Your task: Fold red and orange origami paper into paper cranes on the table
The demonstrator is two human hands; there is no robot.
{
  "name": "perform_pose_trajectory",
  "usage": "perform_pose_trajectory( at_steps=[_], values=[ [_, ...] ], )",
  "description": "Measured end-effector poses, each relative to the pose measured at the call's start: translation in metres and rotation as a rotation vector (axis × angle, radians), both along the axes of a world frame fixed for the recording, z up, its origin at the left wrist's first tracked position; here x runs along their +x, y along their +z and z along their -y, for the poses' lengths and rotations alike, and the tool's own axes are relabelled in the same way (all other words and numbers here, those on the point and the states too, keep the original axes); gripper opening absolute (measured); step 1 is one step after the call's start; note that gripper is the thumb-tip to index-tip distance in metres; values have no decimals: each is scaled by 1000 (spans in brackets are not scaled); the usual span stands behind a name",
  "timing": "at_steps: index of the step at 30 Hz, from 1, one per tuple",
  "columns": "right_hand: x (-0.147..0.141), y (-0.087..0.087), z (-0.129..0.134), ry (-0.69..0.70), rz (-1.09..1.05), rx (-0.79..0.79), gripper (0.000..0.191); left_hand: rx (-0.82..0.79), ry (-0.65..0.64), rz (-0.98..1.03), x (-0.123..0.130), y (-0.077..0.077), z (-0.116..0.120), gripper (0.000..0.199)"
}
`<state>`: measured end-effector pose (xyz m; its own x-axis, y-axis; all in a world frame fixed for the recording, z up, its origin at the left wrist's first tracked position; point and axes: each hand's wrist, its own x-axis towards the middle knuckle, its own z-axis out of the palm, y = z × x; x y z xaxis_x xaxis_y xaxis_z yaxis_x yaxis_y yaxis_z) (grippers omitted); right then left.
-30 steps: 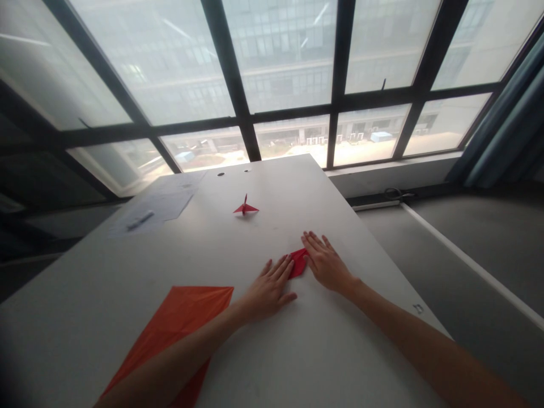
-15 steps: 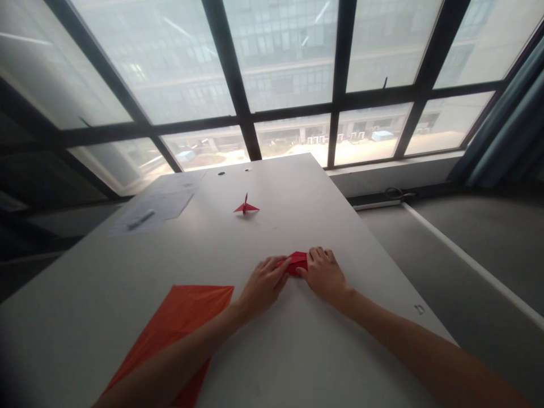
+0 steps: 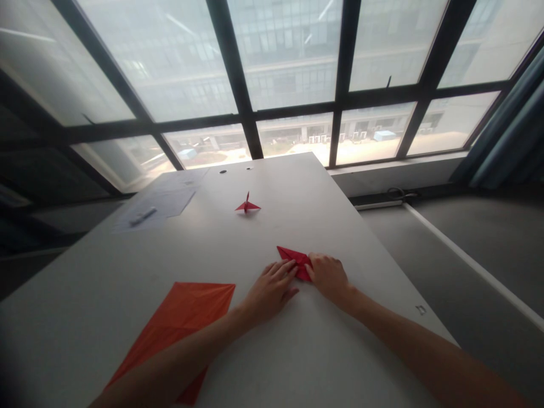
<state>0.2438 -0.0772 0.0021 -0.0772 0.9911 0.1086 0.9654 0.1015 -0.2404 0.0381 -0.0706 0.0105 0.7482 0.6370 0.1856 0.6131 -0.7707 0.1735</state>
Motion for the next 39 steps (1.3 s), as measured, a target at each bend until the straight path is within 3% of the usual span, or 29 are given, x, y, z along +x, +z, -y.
perform_pose_trajectory(
  at_steps=[9,15,22,27,32,35,39],
  values=[
    [15,-14,-26,-18,-520,23,27,-54,-65,45,-3,-5,-9,47],
    [23,-17,-37,42,-671,-28,21,-57,-57,98,-2,-4,-10,43],
    [17,-13,-35,-3,-578,-10,13,-72,-84,131,-3,0,-12,38],
    [12,-9,-29,-28,-491,-9,10,-40,-2,120,-3,-3,-14,42],
    [8,-10,-26,11,-472,22,15,-26,14,32,-4,-13,-17,52],
    [7,-12,-25,36,-470,28,24,-28,4,41,-4,-13,-17,52],
    [6,-11,-23,72,-441,42,21,-41,14,68,-4,-10,-16,50]
  ],
)
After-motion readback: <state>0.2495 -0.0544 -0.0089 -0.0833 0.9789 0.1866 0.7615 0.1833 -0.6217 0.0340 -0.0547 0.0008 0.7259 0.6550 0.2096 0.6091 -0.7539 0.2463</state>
